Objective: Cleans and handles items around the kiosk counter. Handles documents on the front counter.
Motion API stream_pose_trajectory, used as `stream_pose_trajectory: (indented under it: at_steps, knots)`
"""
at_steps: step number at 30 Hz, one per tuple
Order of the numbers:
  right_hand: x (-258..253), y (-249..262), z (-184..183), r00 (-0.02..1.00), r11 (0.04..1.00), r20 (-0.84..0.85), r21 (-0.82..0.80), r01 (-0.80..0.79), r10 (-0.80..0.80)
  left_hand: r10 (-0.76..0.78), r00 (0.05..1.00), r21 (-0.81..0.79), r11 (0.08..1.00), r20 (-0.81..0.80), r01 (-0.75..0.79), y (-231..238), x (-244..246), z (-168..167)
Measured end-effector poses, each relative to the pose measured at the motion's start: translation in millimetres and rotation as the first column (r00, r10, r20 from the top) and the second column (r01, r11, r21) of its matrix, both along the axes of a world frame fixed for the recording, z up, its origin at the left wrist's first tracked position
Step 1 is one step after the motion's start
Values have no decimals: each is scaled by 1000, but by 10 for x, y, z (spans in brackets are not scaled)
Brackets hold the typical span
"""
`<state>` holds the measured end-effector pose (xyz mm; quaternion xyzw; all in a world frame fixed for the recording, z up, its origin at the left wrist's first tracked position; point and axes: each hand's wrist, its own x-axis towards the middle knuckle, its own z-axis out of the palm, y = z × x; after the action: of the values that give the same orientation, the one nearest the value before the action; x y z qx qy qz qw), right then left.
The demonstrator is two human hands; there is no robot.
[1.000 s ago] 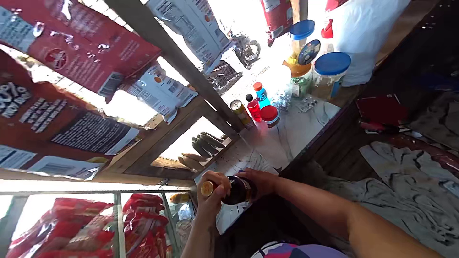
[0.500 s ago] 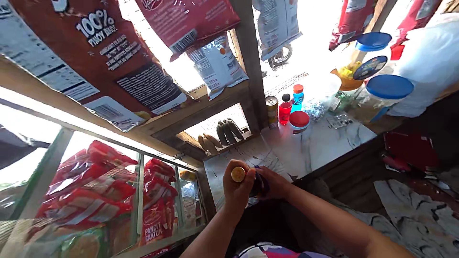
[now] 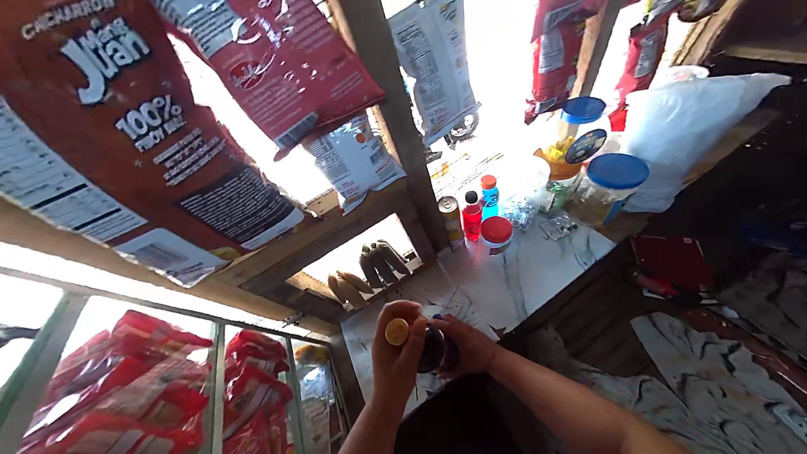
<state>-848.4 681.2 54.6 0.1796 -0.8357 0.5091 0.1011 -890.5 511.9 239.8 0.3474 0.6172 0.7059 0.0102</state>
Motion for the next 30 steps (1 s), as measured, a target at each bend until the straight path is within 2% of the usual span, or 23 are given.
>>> stream_pose_trajectory:
  at_steps: [3,7,9,12,17,20,22,24,25,26,28,30]
  knots:
    - [-16,-4,-59,1000,1000,-4,-14,1,-1,115,993,70,991,23,-117,73,104,-54]
    - [-26,-13,-90,1000,999,-12,-33,8,-9,95,995,141,985,25,-97,126,32,-99]
    - [-20,-4,-101,1000,999,-27,-38,10,-11,10,999,139,990,35,-15,111,-32,-105]
    - [-28,9,-113,1000,999,-17,-52,2,-3,-202,978,141,971,57,193,61,-160,-106]
    - [23,22,-41,1000,998,24,-63,9,-8,-561,825,116,826,71,552,-23,-414,-114]
    - [24,14,-20,1000,998,17,-60,12,-11,-674,736,112,738,60,666,-32,-516,-118]
    - [14,6,-84,1000,998,12,-60,18,-18,-687,725,119,725,59,678,-36,-545,-148]
    - [-6,-4,-144,1000,997,3,-70,18,-18,-641,766,117,765,49,633,-40,-526,-170]
    - [-18,-13,-159,1000,997,-1,-73,15,-15,-577,816,94,815,37,572,-50,-484,-156]
    - [-23,-19,-168,1000,998,5,-69,9,-8,-472,881,49,881,19,471,-58,-415,-127]
    - [-25,-10,-160,1000,998,31,-59,5,-3,-168,985,-70,984,-26,166,-52,-226,-43]
    - [-31,-14,-166,999,998,32,-66,12,-10,78,997,-82,993,-22,-79,-2,-41,19]
